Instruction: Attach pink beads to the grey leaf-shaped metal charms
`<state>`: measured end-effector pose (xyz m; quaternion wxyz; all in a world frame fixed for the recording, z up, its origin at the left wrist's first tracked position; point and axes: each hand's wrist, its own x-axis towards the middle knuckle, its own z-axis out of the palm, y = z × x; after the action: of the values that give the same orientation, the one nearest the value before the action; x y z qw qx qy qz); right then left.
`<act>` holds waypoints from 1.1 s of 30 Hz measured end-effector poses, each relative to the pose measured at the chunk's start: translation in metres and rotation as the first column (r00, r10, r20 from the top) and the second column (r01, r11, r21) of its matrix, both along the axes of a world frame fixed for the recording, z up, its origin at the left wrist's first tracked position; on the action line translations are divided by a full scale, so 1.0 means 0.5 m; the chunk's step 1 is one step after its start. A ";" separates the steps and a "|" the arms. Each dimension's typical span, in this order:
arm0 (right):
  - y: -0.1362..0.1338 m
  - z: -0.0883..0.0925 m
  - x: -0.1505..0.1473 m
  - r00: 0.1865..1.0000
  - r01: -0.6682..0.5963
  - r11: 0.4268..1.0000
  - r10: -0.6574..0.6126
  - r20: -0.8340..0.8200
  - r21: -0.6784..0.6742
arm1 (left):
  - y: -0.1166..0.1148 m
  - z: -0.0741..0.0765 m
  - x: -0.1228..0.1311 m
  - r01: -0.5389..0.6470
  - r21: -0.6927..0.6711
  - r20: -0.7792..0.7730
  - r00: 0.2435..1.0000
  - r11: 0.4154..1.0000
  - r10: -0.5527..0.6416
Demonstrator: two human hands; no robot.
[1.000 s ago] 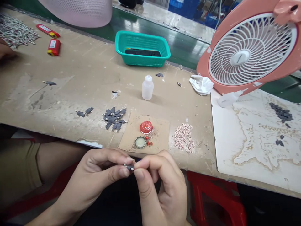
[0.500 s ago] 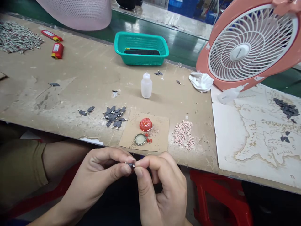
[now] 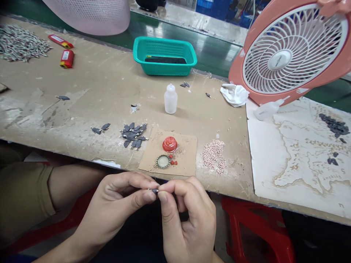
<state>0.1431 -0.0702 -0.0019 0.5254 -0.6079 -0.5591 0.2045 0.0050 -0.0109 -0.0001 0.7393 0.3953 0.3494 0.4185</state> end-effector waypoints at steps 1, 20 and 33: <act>0.000 -0.002 0.000 1.000 0.002 1.000 -0.002 0.003 0.002 | 0.000 0.000 0.001 -0.009 0.013 -0.009 1.000 1.000 0.009; -0.002 -0.020 0.008 0.999 -0.048 0.998 0.049 0.005 -0.050 | -0.006 -0.021 0.008 -0.078 0.299 -0.188 0.972 0.951 0.139; -0.001 -0.018 0.008 1.000 0.003 0.999 -0.003 -0.016 -0.035 | -0.006 -0.014 0.013 -0.025 0.356 -0.266 0.956 0.934 0.127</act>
<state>0.1470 -0.0706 -0.0107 0.5194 -0.6163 -0.5503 0.2183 0.0113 -0.0141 -0.0072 0.5825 0.5621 0.3875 0.4410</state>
